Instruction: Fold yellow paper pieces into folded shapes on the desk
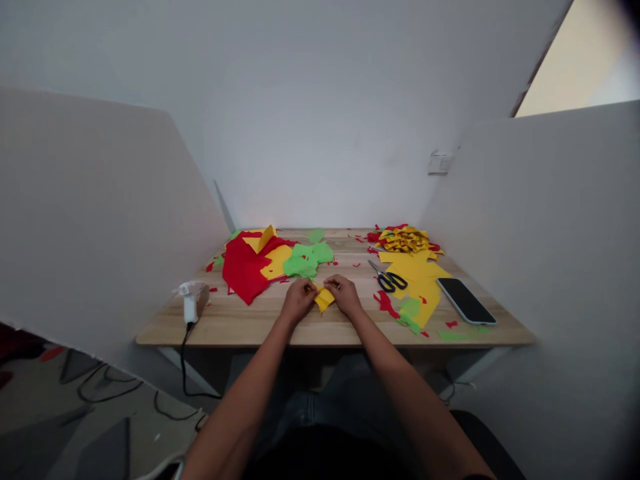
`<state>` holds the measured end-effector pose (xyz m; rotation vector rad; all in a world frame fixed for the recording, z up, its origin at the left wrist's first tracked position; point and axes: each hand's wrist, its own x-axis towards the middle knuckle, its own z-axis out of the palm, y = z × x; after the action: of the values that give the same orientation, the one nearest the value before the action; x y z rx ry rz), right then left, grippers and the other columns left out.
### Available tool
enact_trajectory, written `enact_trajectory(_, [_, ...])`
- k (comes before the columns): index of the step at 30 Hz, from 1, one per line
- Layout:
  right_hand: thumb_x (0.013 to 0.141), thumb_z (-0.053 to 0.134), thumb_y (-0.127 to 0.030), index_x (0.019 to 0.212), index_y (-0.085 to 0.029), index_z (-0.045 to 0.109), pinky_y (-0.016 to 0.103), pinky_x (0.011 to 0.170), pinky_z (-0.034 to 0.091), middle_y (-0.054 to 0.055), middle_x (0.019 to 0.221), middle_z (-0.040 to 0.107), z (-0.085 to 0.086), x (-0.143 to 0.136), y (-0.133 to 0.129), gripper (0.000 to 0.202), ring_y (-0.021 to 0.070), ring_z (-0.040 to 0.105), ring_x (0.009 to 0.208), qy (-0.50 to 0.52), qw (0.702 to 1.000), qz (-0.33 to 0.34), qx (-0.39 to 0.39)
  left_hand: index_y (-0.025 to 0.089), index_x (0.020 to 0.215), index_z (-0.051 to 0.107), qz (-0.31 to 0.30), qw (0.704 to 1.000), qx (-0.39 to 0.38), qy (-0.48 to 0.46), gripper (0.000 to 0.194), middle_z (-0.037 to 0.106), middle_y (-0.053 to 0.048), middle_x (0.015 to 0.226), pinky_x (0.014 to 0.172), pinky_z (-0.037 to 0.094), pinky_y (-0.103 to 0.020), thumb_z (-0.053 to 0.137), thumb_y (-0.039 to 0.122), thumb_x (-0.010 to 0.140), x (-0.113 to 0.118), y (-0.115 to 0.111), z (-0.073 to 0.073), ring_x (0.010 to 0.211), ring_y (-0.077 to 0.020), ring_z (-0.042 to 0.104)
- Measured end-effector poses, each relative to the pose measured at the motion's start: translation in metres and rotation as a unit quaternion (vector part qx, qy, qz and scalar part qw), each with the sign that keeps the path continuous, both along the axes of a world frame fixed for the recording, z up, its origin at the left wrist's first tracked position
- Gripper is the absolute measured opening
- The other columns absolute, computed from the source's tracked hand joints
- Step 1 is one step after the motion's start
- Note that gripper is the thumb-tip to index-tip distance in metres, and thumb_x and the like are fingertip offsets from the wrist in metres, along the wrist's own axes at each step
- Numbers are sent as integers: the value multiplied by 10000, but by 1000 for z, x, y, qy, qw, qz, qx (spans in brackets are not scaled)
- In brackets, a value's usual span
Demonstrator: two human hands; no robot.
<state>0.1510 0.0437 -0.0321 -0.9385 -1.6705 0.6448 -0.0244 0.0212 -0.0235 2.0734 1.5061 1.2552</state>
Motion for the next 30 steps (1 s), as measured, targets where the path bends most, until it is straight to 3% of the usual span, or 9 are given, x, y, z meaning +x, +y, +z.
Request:
enact_trajectory(5, [779,594,-291,839,-198,700,294,733,478,30,834,709,-1,0,0,153,179,628,769,11,999,29,-18,202,929,676,-32,999,-8,-5,167,668,-30,864,757,458,-300,634,274,784,1,0,0,820,-181,600])
enact_trajectory(11, [770,609,-296,848,-199,714,287,714,475,39,844,720,-2,-1,-1,163,175,621,746,5,999,41,-25,206,805,717,-33,999,2,15,170,701,-33,812,755,442,-306,634,354,819,0,2,1,820,-186,598])
enact_trajectory(25, [766,613,-277,843,-198,706,295,741,479,32,841,717,1,-1,-5,145,180,637,784,30,997,67,-34,221,873,754,-41,997,-28,57,213,705,-38,806,714,428,-291,633,385,807,-1,5,0,776,-180,588])
enact_trajectory(30, [753,652,-298,861,-195,706,280,700,463,38,861,702,2,0,-5,159,169,610,757,5,999,33,-25,232,820,759,-14,995,-2,101,215,679,-33,734,717,402,-301,637,409,807,0,2,4,770,-186,561])
